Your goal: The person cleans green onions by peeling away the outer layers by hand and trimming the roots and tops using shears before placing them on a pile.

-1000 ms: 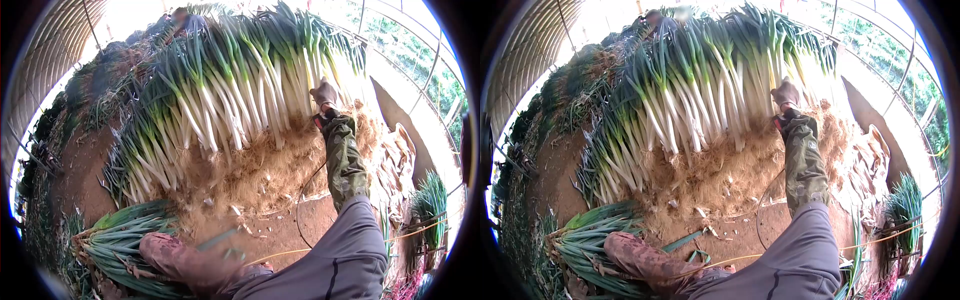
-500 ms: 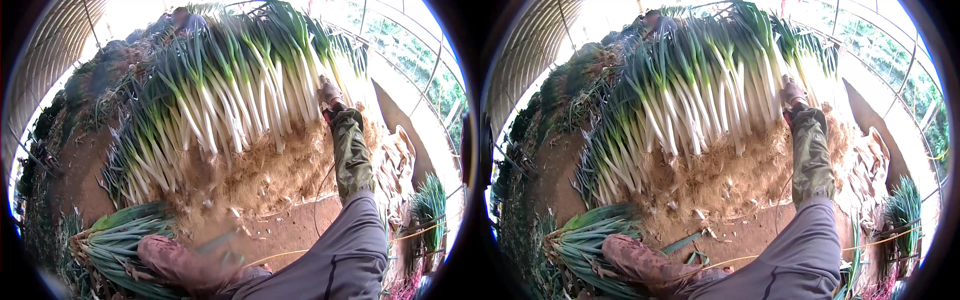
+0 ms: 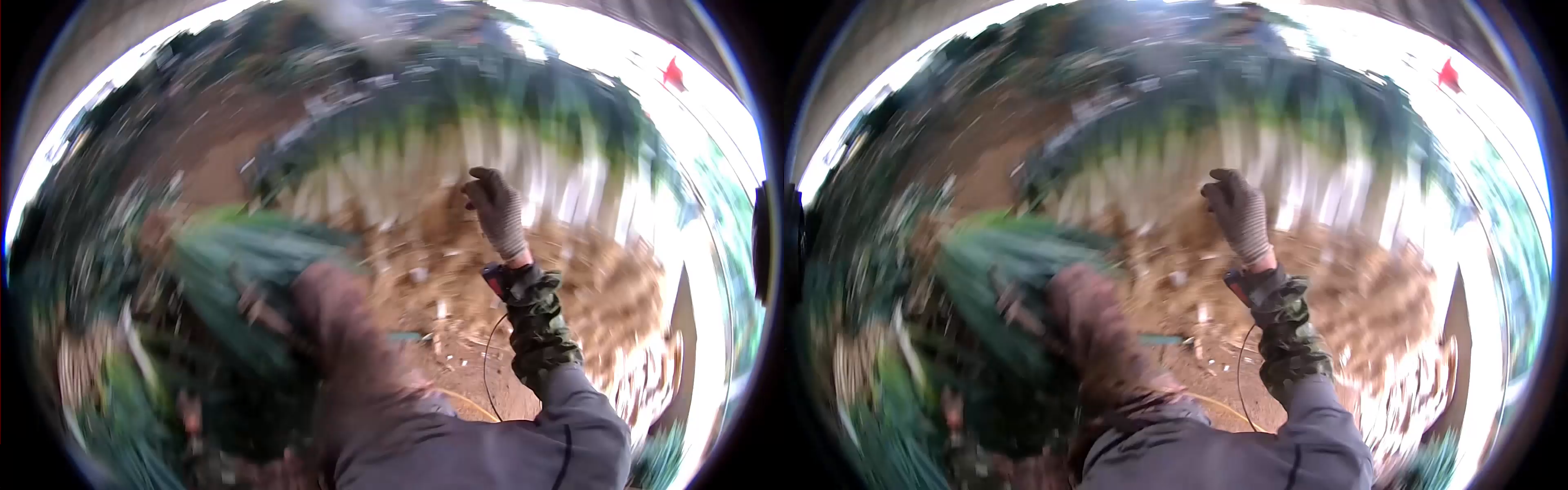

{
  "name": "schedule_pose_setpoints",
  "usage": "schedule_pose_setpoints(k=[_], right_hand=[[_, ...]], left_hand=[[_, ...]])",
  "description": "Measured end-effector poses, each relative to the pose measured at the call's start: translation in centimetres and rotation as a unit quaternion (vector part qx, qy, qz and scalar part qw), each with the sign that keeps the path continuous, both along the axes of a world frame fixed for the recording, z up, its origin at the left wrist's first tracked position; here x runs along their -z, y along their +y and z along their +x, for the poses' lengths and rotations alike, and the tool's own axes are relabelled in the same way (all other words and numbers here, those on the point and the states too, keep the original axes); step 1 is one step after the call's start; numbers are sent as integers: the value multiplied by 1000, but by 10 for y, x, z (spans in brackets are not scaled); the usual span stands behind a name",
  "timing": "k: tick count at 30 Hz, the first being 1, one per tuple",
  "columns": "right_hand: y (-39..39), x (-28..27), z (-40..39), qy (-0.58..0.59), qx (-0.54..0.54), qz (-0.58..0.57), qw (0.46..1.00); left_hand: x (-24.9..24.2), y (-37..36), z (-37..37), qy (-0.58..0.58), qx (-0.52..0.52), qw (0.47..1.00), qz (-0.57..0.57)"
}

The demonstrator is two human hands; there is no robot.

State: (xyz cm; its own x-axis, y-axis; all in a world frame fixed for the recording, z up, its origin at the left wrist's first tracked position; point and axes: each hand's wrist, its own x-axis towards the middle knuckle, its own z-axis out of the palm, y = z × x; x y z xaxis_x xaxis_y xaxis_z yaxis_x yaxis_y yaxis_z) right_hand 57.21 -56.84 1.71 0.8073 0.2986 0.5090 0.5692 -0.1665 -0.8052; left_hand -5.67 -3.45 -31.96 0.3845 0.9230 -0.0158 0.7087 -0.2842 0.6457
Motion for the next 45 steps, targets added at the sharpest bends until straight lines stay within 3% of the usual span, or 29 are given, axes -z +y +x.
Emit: schedule_pose_setpoints(k=[1, 3, 4, 5, 6, 7, 8, 10, 13, 15, 17, 20, 22, 25, 29, 31, 32, 34, 35, 36, 37, 39, 40, 42, 43, 44, 45], right_hand=[[48, -4, -23, 55, -97, 18, 994], [134, -2, -76, 49, -286, -85, 953], [174, 0, -111, 44, -362, -149, 919], [218, 13, -136, -98, -443, -198, 869], [254, 29, -167, -105, -508, -232, 823], [281, 36, -204, -117, -558, -266, 778], [319, 69, -228, -161, -617, -261, 725], [357, 101, -293, -8, -676, -276, 683], [415, 182, -358, 94, -658, -306, 682], [434, 198, -397, 105, -644, -264, 710], [449, 202, -425, 237, -629, -267, 690], [489, 240, -454, 173, -630, -212, 727], [511, 250, -464, 191, -632, -213, 720], [530, 249, -467, 216, -635, -217, 709], [544, 239, -458, 258, -616, -266, 695], [551, 244, -459, 297, -597, -262, 698], [562, 262, -456, 236, -602, -261, 717], [567, 258, -461, 248, -619, -269, 695], [572, 256, -462, 253, -627, -271, 685], [582, 261, -462, 293, -586, -332, 679], [572, 236, -469, 363, -524, -277, 719], [584, 242, -457, 376, -539, -234, 716], [595, 238, -447, 327, -536, -258, 734], [618, 219, -434, 242, -489, -236, 804], [630, 210, -425, 188, -470, -223, 833], [648, 219, -416, 120, -438, -232, 860], [658, 221, -415, 52, -403, -238, 882]], left_hand=[[-18, -27, 6, 79, -19, 994, 66], [13, -11, -5, 128, -65, 990, -8], [-1, -24, 5, 137, -68, 988, 18], [-17, -37, 17, 147, -72, 986, 44], [-45, -54, 36, 157, -76, 982, 71], [-31, -47, 27, 98, -94, 989, 61], [-47, -57, 24, 91, -120, 988, 37], [-73, -64, 16, 61, -162, 984, 35], [-97, -59, -2, 67, -233, 968, 64], [-94, -40, -26, 114, -233, 946, 196], [-100, -24, -38, 153, -211, 950, 172], [-112, -2, -27, 234, -200, 942, 135], [-90, 21, -16, 287, -214, 918, 173], [-86, 50, -11, 308, -224, 925, 1], [-101, 63, -9, 278, -248, 927, -36], [-122, 63, -18, 198, -203, 950, -130], [-109, 63, -18, 111, -188, 964, -155], [-74, 62, -19, -65, -156, 965, -200], [-90, 52, -7, -39, -108, 972, -206], [-83, 39, 3, -148, -72, 965, -205], [-75, 28, 8, -254, -36, 945, -202], [-95, 20, 7, -307, -37, 924, -224], [-108, 18, 6, -333, -37, 913, -234], [-101, 34, -6, -183, -115, 972, -89], [-95, 42, -14, -105, -153, 982, -16], [-85, 49, -18, -103, -204, 973, 31], [-85, 52, -21, -65, -216, 974, 26]])
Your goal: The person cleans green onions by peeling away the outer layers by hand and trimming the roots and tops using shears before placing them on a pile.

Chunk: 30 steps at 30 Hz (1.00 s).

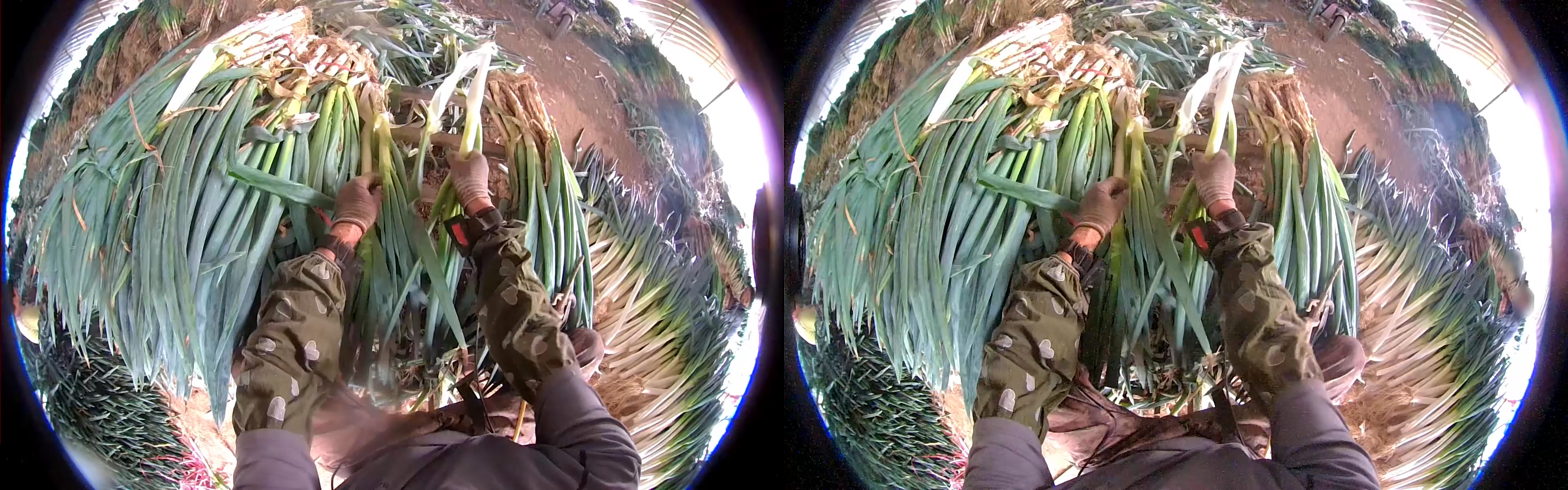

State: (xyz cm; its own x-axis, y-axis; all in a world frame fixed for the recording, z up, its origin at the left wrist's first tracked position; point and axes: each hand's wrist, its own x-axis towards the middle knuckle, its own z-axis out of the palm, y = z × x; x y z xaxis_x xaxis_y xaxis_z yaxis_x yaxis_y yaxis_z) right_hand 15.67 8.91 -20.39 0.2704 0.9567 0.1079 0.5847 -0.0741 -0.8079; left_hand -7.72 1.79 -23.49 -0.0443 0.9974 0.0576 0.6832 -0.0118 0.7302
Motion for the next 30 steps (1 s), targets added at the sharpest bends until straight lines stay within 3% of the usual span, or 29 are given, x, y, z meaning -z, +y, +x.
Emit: schedule_pose_setpoints(k=[2, 4, 6, 8, 11, 14, 17, 18, 20, 21, 22, 27, 30], right_hand=[[-3, -9, 6, -76, -91, -65, 991], [-14, 18, 17, 13, -170, -89, 981], [-36, 38, 15, 99, -151, -104, 978], [-72, 10, 1, 53, -132, -122, 982], [-92, 18, 6, 150, -111, -162, 969], [-100, 16, 20, 257, -77, -170, 948], [-111, -26, 25, 302, -82, -112, 943], [-111, -22, 25, 291, -91, -104, 947], [-111, -13, 25, 270, -106, -88, 953], [-111, -12, 25, 198, -98, -98, 970], [-114, -10, 29, 184, -66, -111, 974], [-153, -24, 33, 332, -78, -114, 933], [-165, -16, 41, 333, -69, -142, 930]], left_hand=[[0, 10, 2, 69, -19, 997, -26], [0, 23, 15, 98, -19, 993, -69], [4, 33, 28, 130, -20, 984, -116], [14, 46, 36, 112, -43, 984, -129], [23, 65, 36, 102, -112, 973, -175], [-24, 46, 36, 105, -44, 972, -205], [-26, 17, 44, 63, 32, 983, -171], [-34, 1, 56, 41, 56, 980, -189], [-28, -27, 79, 28, 67, 992, -99], [-41, -38, 90, -17, 46, 987, -151], [-40, -47, 96, -21, 57, 990, -125], [-66, -105, 121, 49, 60, 996, -39], [-70, -138, 131, 79, 80, 993, -22]])
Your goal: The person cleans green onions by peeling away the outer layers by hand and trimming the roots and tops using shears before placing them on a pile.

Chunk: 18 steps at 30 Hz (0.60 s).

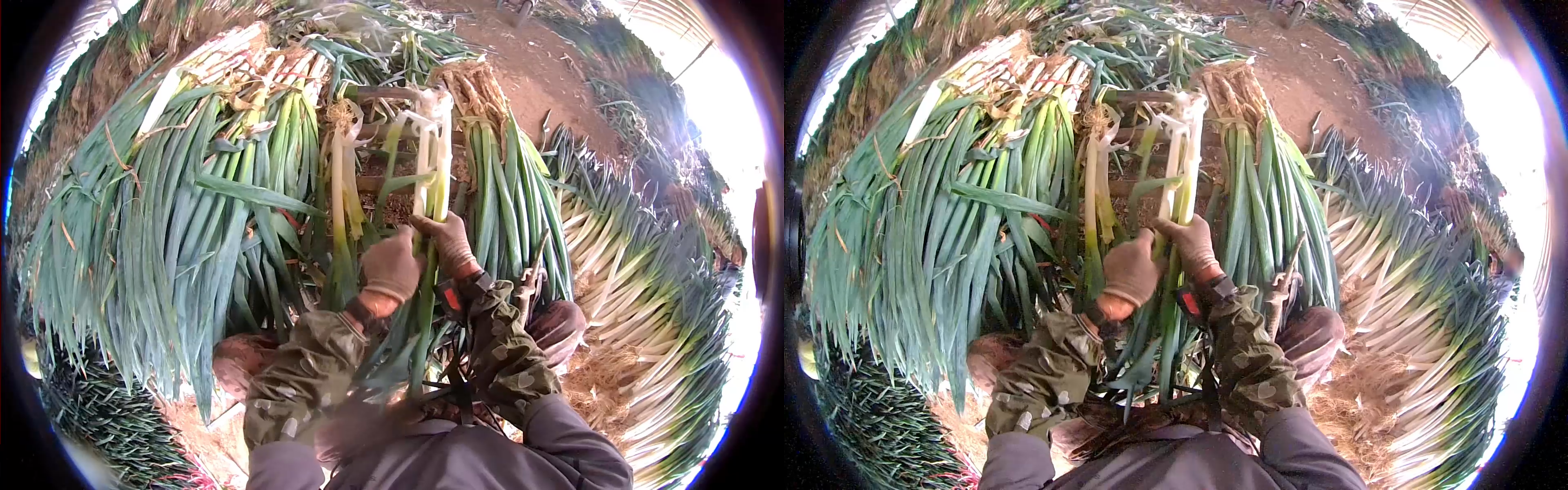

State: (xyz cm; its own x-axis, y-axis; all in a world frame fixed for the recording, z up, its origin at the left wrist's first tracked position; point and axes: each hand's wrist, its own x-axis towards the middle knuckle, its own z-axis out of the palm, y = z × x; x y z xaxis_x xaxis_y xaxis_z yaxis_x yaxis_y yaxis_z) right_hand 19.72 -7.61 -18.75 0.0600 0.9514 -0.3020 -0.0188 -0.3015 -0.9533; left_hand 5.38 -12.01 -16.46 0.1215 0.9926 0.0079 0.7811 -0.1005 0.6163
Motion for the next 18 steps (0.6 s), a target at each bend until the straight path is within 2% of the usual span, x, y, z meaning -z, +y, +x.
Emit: schedule_pose_setpoints(k=[1, 4, 6, 7, 8, 10, 11, 14, 15, 18], right_hand=[[-2, 5, 4, 25, -12, -5, 1000], [-14, -10, 19, 55, -45, 23, 997], [-16, -7, 32, 69, -56, 35, 995], [-21, -13, 36, 71, -57, 23, 996], [-26, -20, 37, 73, -59, 10, 996], [-34, -27, 39, 90, -91, 24, 992], [-39, -31, 38, 106, -93, 27, 990], [-49, -34, 33, 121, -106, 39, 986], [-52, -34, 34, 118, -109, 36, 986], [-60, -51, 33, 117, -120, 34, 985]], left_hand=[[3, -11, 1, -5, 19, 999, 38], [-6, -18, 2, 5, 64, 998, 10], [-11, 3, -12, -179, 91, 979, -24], [-17, 15, -18, -130, 68, 987, -61], [-32, 21, -21, -173, 47, 981, -75], [-17, 50, -20, -121, 68, 987, -81], [21, 69, -11, -290, 87, 949, -90], [-8, 72, 8, -488, 69, 860, -133], [-2, 82, 17, -498, 62, 862, -62], [-15, 119, 29, -604, 30, 793, -68]])
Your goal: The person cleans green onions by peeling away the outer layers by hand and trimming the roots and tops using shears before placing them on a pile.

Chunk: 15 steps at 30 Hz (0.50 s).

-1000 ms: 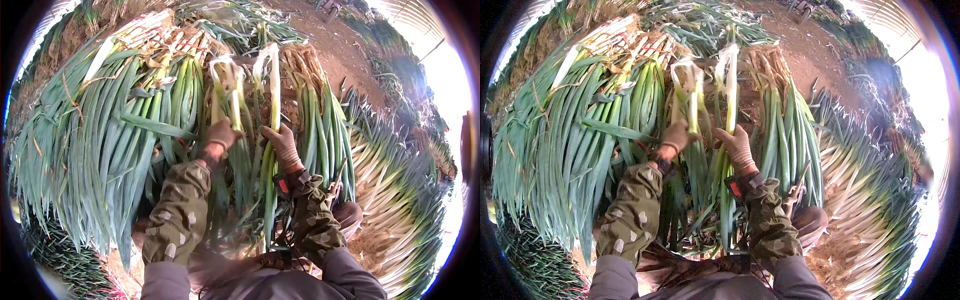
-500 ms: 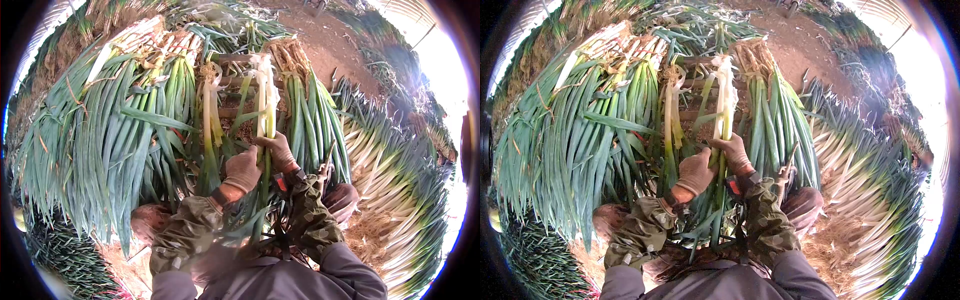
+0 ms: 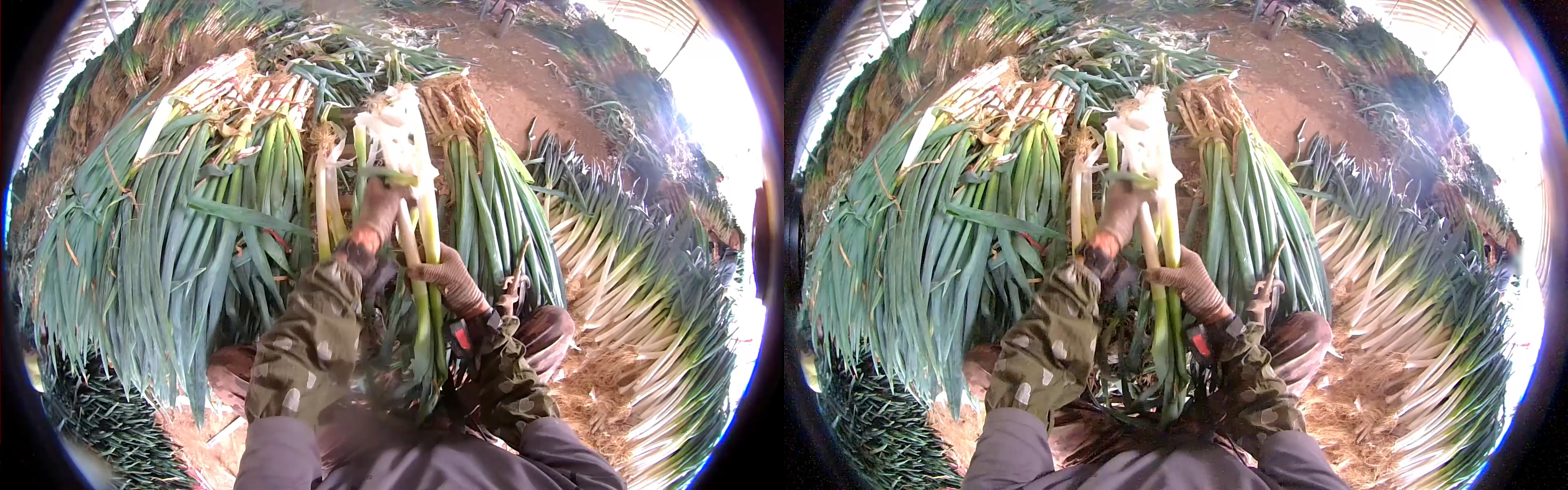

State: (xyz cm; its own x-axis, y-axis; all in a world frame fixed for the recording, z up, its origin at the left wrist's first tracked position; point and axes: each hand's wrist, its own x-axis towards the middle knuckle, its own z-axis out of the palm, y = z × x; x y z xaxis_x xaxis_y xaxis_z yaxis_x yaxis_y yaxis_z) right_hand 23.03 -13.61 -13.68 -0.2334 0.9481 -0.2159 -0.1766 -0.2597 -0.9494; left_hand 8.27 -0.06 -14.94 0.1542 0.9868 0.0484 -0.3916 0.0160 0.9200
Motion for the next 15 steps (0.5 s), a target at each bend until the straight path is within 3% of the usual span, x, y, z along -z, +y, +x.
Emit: schedule_pose_setpoints(k=[1, 4, 6, 7, 9, 10, 11, 13, 14, 15], right_hand=[[-5, -5, 2, 13, -17, -14, 1000], [-19, -13, 3, -77, -29, 34, 996], [-25, -25, 4, -72, 4, 19, 997], [-25, -32, 6, -64, 0, 11, 998], [-31, -46, 7, -51, 1, 4, 999], [-36, -45, 12, -59, -15, 6, 998], [-43, -42, 19, -68, -34, 6, 997], [-54, -43, 30, -72, -52, -3, 996], [-58, -48, 31, -61, -31, -17, 998], [-59, -50, 31, -67, -35, -9, 997]], left_hand=[[-10, 16, 1, -52, -25, 993, -99], [-39, 75, -31, 20, -42, 999, 5], [-26, 128, -55, 6, 95, 995, 27], [-30, 147, -64, 137, 68, 983, 103], [-44, 166, -70, 385, 19, 889, 248], [-49, 166, -74, 222, 23, 960, 171], [-62, 160, -77, 42, 12, 994, 100], [-58, 210, -114, 82, 24, 996, 31], [-34, 260, -132, -56, 84, 991, -88], [-55, 245, -127, 10, 48, 995, -82]])
